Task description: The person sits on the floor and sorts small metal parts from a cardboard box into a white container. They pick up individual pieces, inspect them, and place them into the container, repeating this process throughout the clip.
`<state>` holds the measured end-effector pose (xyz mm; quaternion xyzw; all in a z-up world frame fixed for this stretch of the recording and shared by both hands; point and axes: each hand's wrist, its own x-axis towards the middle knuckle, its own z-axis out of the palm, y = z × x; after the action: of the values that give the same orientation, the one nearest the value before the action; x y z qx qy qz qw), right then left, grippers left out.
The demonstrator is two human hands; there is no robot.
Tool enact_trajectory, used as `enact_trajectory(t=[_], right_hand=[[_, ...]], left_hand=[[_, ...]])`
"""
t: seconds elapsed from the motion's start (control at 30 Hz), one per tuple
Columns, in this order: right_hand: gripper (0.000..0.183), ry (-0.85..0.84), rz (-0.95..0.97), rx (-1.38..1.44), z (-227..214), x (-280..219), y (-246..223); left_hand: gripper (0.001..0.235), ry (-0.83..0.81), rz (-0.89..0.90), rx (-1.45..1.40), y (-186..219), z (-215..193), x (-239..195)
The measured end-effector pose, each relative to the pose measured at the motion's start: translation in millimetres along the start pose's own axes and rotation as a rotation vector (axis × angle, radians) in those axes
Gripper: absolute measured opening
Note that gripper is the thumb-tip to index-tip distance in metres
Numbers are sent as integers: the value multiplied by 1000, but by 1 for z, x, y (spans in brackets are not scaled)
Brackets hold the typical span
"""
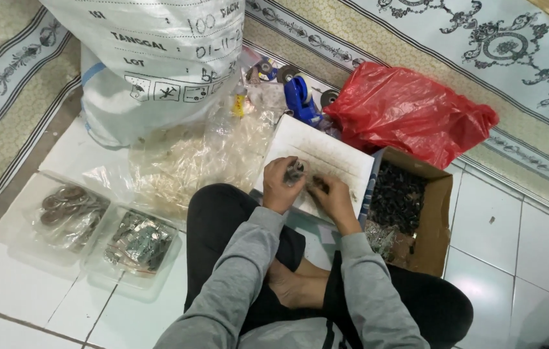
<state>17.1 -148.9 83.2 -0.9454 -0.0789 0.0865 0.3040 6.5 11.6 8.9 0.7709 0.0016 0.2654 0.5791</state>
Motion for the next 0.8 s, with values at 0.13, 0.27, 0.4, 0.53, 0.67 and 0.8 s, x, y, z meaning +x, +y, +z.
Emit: enact_trajectory(t=[0.13, 0.27, 0.4, 0.53, 0.67, 0.8], right_hand=[[27, 25, -62, -9, 9, -5, 5], [17, 43, 34, 41, 16, -7, 18], [19, 134, 155, 238, 7, -3, 29], [17, 221, 35, 298, -26, 2, -24], [15, 178, -54, 201, -33, 10, -54], [18, 187, -86, 114, -27, 13, -50]], left_hand=[[50, -4, 3, 13, 1, -1, 1], [48, -9, 6, -2, 5, -2, 1], [48, -47, 25, -29, 6, -1, -2], [52, -103, 40, -5, 9, 0, -3], [52, -119, 53, -9, 9, 1, -4], [52, -136, 31, -12, 12, -3, -4]])
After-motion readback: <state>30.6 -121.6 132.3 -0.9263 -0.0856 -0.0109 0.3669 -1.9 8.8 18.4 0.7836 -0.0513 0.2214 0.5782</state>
